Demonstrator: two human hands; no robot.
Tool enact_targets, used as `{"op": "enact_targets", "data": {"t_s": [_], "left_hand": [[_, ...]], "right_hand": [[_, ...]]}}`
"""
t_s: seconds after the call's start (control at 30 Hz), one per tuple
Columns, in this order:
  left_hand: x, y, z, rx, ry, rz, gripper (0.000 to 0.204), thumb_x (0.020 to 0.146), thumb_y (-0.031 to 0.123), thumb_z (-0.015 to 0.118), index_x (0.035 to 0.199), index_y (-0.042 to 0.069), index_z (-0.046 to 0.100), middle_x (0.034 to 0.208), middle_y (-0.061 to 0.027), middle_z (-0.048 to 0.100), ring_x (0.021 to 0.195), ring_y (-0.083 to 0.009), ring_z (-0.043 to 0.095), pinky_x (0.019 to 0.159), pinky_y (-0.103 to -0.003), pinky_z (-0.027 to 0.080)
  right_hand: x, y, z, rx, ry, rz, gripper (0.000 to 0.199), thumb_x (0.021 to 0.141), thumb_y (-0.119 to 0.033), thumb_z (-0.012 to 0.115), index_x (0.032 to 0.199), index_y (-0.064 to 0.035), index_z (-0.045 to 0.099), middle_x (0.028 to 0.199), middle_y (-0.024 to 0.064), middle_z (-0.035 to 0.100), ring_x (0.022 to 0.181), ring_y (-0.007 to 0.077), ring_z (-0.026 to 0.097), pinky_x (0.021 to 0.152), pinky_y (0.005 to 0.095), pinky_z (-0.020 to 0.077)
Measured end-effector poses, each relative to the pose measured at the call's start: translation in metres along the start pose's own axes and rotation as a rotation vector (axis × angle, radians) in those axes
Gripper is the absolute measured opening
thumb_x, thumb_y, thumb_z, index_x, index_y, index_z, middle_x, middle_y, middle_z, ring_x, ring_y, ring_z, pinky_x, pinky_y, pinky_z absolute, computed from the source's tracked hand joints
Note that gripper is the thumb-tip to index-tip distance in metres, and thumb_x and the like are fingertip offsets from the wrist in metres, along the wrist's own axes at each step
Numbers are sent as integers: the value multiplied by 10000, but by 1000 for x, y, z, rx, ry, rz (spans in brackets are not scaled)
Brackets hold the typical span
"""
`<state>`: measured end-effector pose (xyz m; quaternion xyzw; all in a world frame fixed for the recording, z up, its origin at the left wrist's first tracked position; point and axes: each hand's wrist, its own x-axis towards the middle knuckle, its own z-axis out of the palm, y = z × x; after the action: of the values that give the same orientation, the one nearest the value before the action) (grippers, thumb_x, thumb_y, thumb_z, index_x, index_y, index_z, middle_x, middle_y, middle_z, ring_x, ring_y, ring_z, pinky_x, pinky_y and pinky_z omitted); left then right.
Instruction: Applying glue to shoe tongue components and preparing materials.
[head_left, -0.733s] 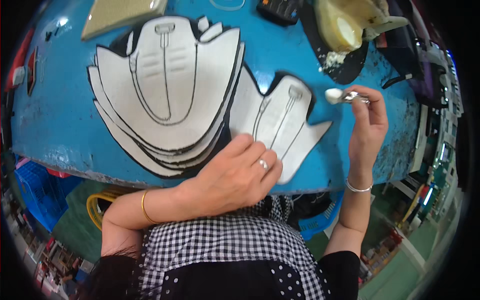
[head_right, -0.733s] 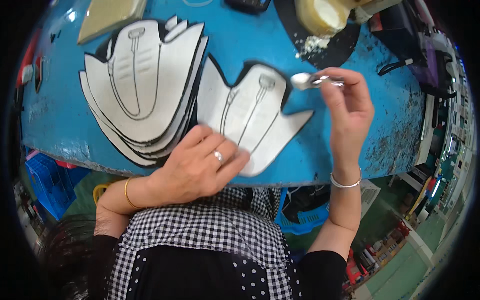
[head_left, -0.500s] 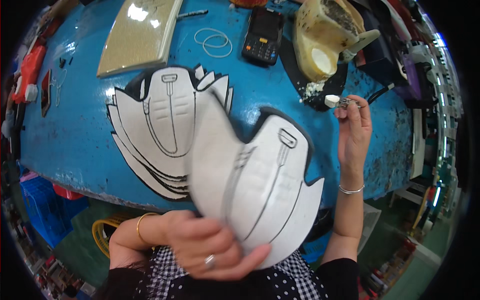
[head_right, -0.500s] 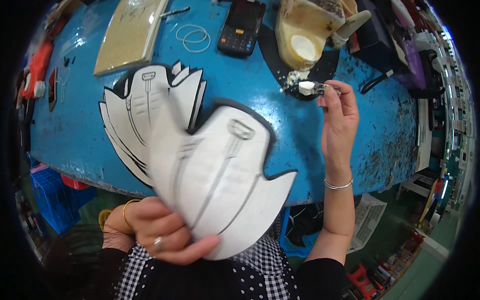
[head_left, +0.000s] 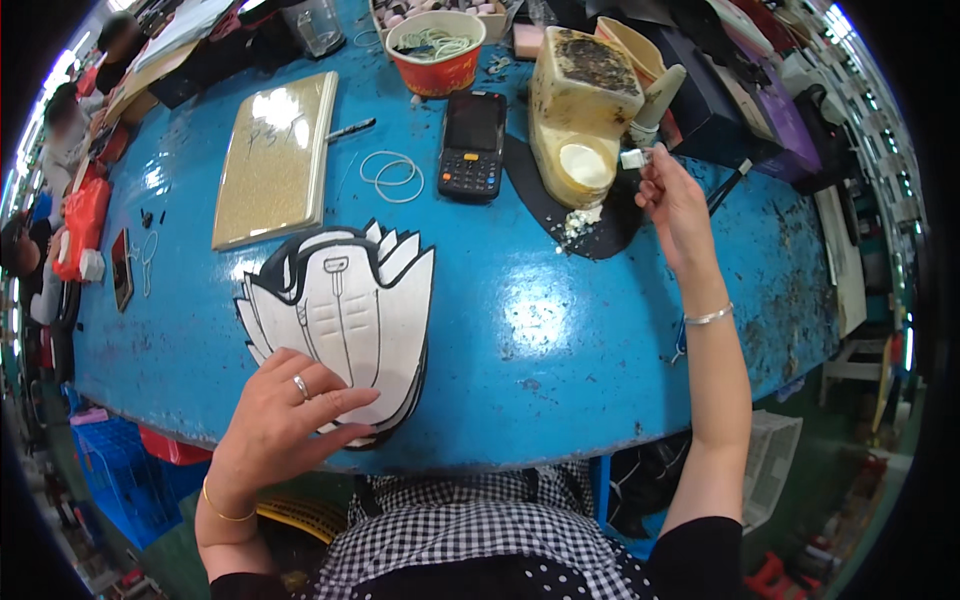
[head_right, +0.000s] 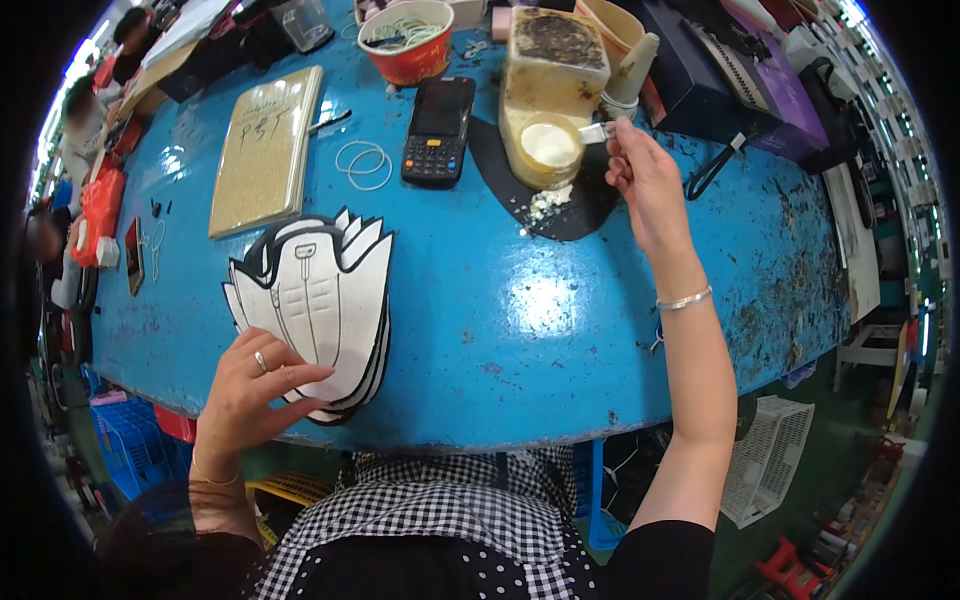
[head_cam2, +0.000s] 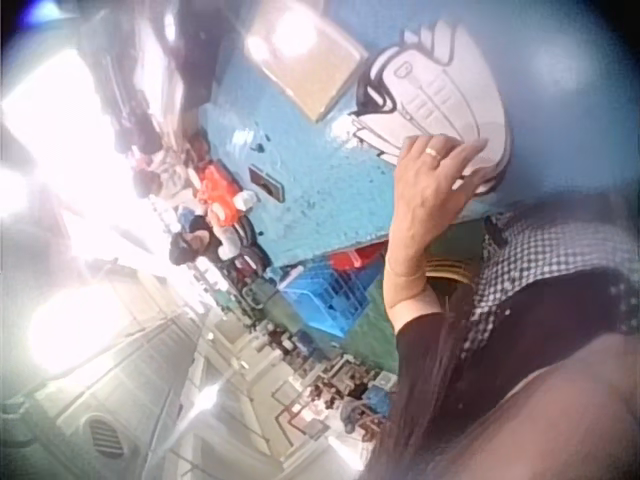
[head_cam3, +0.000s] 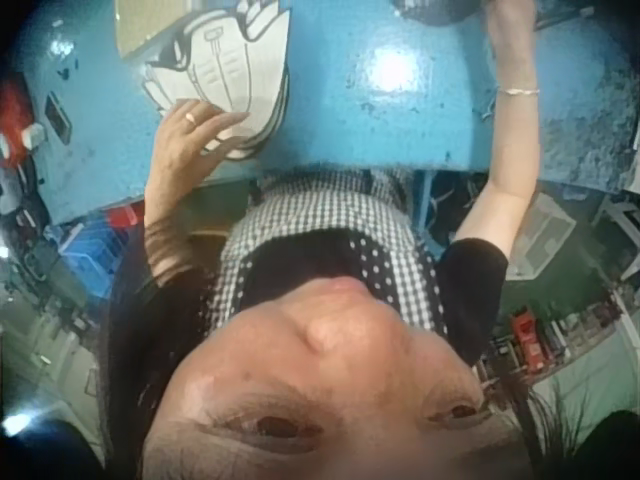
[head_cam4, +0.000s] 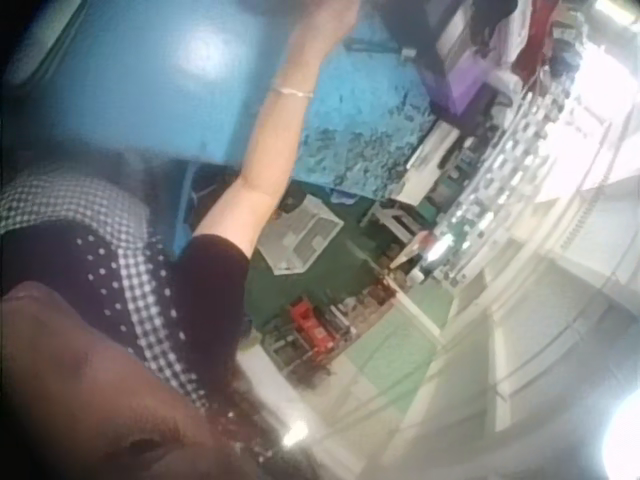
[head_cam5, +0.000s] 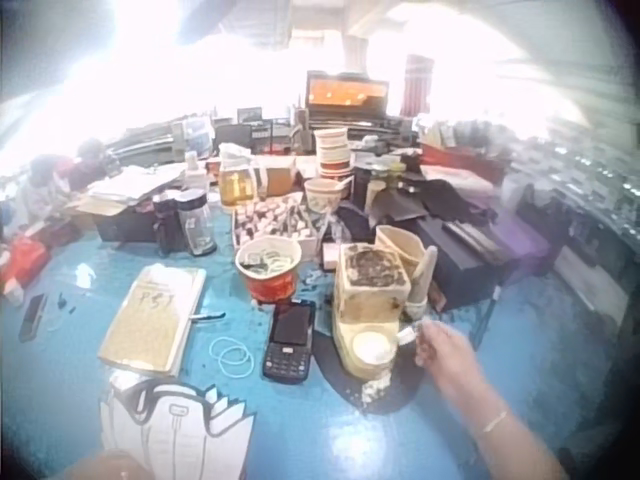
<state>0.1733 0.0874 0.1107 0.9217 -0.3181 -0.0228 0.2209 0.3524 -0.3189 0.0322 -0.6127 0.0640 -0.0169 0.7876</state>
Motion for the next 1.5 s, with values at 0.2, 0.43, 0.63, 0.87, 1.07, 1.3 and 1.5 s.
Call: {"op": "enact_targets", "data": {"t_s": [0.2,0.43,0.63,0.87,1.07,1.3,1.5], "left_hand": [[61,-12,-19,-130,44,10,363,640,34,827,990,99,754,840,-37,639,822,-237,622,763,-361,485],[166,-29,8,-603,85,-76,490,815,110,786,1283,97,642,1123,-43,623,1075,-155,575,912,-308,455],[217,-5,39,-887,56,182,396,824,131,790,1205,81,695,1206,-56,588,1144,-164,547,985,-322,438],[230,-15,30,-885,101,-41,208,923,209,630,1007,33,702,1006,-3,671,957,-85,599,888,-258,477],[320,-45,-17,-269,464,182,289,950,256,665,1058,-8,713,851,-89,716,746,-112,620,686,-287,500],[392,-55,33,-358,377,117,268,926,236,661,948,-22,729,773,-146,710,739,-226,684,731,-361,534],[402,-47,55,-371,344,188,253,907,228,655,916,-4,754,894,-189,729,842,-317,703,818,-407,550]], "right_hand": [[39,10,-20,218,-64,208,199,1018,-258,605,1044,-61,606,905,-2,604,742,81,527,698,250,489],[-29,-4,31,673,-422,238,338,1042,-343,541,1160,-30,589,915,16,614,764,110,525,718,282,499],[-88,-2,77,788,-538,392,330,1018,-437,555,1068,-111,569,846,-21,526,704,84,429,659,269,391],[-76,-1,55,203,-528,293,224,1015,-260,602,1108,-63,654,855,-8,617,739,75,528,650,236,434],[-17,-23,16,-831,-207,-483,143,849,-56,752,992,-61,749,826,11,656,745,104,574,641,265,447],[0,-9,42,-1333,-320,-1002,290,624,-142,856,874,-94,716,806,10,565,760,217,509,671,361,398],[2,-9,50,-1571,-351,-972,295,643,-197,848,882,-104,704,838,2,584,789,217,523,693,362,366]]}}
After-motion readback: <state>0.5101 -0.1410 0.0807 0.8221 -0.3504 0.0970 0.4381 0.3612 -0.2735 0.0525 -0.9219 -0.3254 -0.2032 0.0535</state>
